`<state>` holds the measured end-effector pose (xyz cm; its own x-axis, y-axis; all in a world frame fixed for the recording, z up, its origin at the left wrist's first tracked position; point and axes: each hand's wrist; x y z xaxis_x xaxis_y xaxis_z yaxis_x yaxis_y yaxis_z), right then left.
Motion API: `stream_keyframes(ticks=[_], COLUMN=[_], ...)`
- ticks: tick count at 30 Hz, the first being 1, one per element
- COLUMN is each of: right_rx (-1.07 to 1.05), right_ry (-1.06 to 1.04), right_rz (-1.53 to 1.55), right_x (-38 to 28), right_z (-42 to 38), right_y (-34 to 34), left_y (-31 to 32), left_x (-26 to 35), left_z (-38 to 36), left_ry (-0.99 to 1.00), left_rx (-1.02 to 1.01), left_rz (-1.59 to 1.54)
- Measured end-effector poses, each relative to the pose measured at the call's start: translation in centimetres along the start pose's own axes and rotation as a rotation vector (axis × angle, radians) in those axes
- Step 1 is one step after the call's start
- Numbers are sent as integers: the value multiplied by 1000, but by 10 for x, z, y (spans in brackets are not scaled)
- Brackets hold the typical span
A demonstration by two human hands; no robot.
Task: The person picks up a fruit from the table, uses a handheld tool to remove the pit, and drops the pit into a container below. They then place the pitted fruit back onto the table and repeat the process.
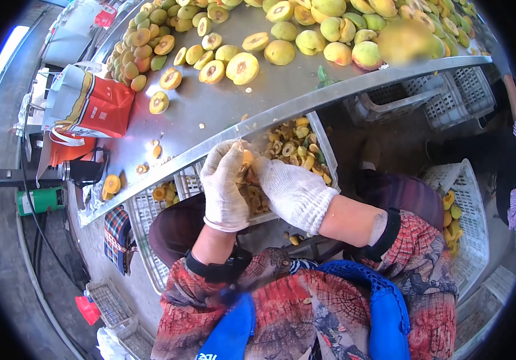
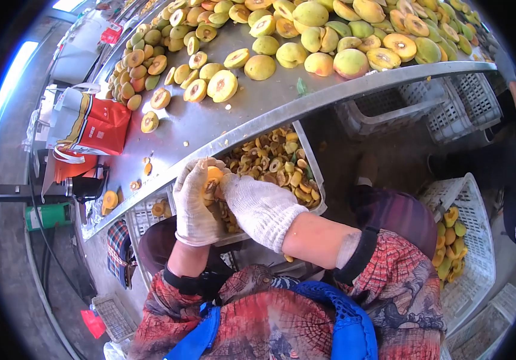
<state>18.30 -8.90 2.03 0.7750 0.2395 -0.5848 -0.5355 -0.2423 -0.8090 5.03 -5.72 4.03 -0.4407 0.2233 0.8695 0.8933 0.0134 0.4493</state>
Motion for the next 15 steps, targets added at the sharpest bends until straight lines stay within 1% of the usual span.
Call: stream_keyframes(ticks=[2, 5, 8, 9, 12, 15], right_rx=[102, -71, -281, -369, -577, -576], right_ry=[-144, -21, 9, 25, 145, 185], right_rz=[2, 241, 582, 844, 1231, 1491], right_x=[3, -6, -11, -11, -15, -14], right_z=[1, 1, -4, -7, -18, -24], right_y=[9, 0, -22, -27, -43, -31], left_y=[-3, -5, -4, -5, -2, 5], left_x=[8, 14, 16, 17, 19, 17], left_z=[1, 3, 4, 5, 5, -1], left_ry=[-46, -91, -124, -134, -161, -131], left_rx=[-67, -111, -153, -183, -232, -230], left_rz=[4, 27, 119, 132, 158, 82])
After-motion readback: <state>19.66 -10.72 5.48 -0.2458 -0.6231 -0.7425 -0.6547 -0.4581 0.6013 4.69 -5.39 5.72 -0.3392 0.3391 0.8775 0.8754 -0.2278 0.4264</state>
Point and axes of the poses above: each hand's wrist, its own z-axis towards the middle knuckle, its own y-axis out of the palm, x = y × z, and after that the axes turned 13 degrees about -z, right-handed
